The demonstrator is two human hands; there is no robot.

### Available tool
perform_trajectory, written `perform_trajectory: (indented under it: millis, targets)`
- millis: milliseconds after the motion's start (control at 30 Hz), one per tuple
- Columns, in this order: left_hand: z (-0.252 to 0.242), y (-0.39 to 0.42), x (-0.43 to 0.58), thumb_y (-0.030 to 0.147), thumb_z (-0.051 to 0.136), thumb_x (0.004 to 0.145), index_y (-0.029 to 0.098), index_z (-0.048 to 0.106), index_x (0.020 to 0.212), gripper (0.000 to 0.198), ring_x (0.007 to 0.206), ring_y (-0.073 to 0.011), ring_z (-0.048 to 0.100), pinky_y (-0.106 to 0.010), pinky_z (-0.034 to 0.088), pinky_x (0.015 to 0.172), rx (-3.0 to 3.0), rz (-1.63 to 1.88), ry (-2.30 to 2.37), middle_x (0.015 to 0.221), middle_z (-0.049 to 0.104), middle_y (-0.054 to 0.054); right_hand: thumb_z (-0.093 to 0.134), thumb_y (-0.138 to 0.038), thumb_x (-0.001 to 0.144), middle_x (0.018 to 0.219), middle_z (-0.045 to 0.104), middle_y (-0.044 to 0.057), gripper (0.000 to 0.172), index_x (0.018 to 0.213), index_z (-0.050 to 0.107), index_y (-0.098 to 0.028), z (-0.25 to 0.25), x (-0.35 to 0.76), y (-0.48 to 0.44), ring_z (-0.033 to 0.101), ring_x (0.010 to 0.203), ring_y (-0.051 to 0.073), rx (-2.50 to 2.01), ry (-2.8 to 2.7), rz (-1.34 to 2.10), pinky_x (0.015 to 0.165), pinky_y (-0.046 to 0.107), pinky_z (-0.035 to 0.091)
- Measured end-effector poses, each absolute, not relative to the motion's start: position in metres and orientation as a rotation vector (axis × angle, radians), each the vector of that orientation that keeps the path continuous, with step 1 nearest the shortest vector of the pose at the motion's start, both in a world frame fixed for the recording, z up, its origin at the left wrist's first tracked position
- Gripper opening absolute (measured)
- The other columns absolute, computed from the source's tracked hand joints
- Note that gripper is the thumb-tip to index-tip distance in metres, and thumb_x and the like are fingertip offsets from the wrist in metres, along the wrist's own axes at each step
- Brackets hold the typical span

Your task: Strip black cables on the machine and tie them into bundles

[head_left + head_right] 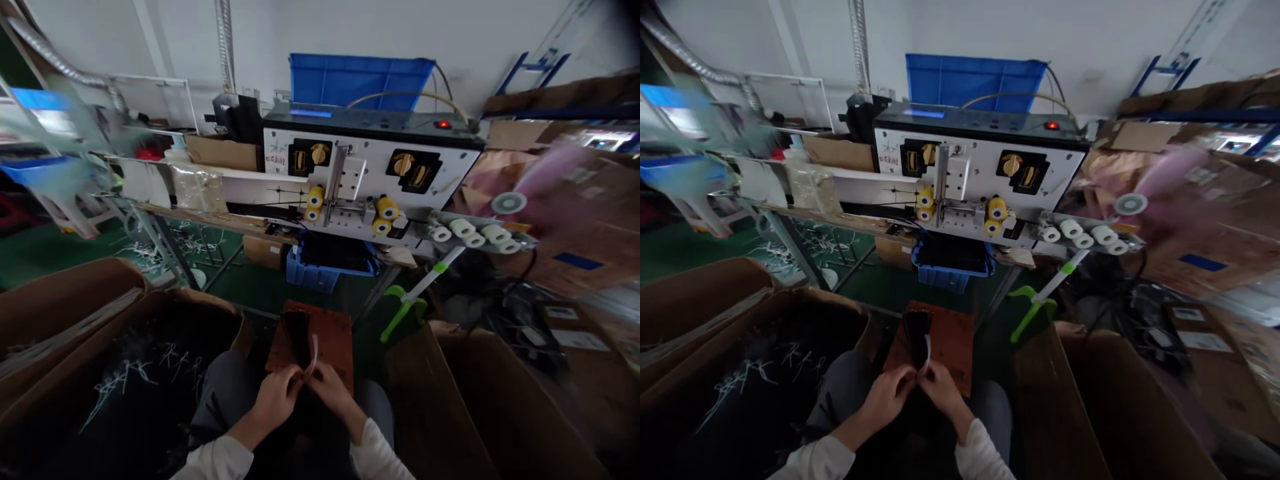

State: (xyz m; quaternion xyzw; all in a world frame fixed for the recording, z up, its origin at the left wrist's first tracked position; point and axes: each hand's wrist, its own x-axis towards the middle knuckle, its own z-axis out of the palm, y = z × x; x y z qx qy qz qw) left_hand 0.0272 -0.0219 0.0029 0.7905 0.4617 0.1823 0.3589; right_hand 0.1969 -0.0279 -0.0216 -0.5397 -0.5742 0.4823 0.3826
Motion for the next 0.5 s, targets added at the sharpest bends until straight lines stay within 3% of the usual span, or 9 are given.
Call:
perform_trajectory:
  millis: [67, 267, 400, 500]
  targets:
    - [0.000, -0.017, 0.028, 0.021, 0.045, 0.084, 0.019, 0.060, 0.087, 0.015, 0.086, -0.0200, 0.060, -0.029, 0.042, 0.076, 2.041, 0.492, 1.146, 0.090, 0.066, -0.007, 0.055, -0.018, 0.072, 0.060, 0.052, -0.004, 0.006, 0.067, 0.055, -0.017, -0.020, 0.198, -0.028, 0.049, 0.059, 0.012, -1.378, -1.429, 1.290, 0.059, 0.023, 0.038]
    - [-0.014, 0.002, 0.028, 0.026, 0.051, 0.079, 0.017, 0.057, 0.076, 0.011, 0.076, -0.0160, 0.053, -0.026, 0.039, 0.072, 1.800, 0.509, 1.011, 0.079, 0.059, -0.004, 0.053, -0.020, 0.075, 0.062, 0.054, -0.002, 0.008, 0.068, 0.053, -0.018, -0.012, 0.199, -0.025, 0.051, 0.061, 0.013, -1.409, -1.600, 1.213, 0.059, 0.024, 0.038]
    - [-0.025, 0.007, 0.034, 0.043, 0.052, 0.075, 0.017, 0.052, 0.069, 0.026, 0.052, -0.0130, 0.041, -0.026, 0.035, 0.057, 1.436, 0.433, 1.088, 0.054, 0.042, 0.004, 0.045, -0.018, 0.081, 0.081, 0.062, 0.005, 0.010, 0.081, 0.055, -0.019, -0.014, 0.193, -0.026, 0.057, 0.077, 0.019, -1.429, -1.837, 0.877, 0.072, 0.030, 0.041]
    - [-0.030, 0.001, 0.039, 0.049, 0.045, 0.077, 0.017, 0.051, 0.066, 0.035, 0.059, -0.0154, 0.046, -0.028, 0.036, 0.062, 1.437, 0.530, 1.177, 0.057, 0.046, 0.001, 0.043, -0.019, 0.081, 0.083, 0.062, 0.007, 0.011, 0.084, 0.053, -0.021, -0.022, 0.186, -0.030, 0.057, 0.077, 0.022, -1.501, -1.775, 0.783, 0.072, 0.033, 0.041]
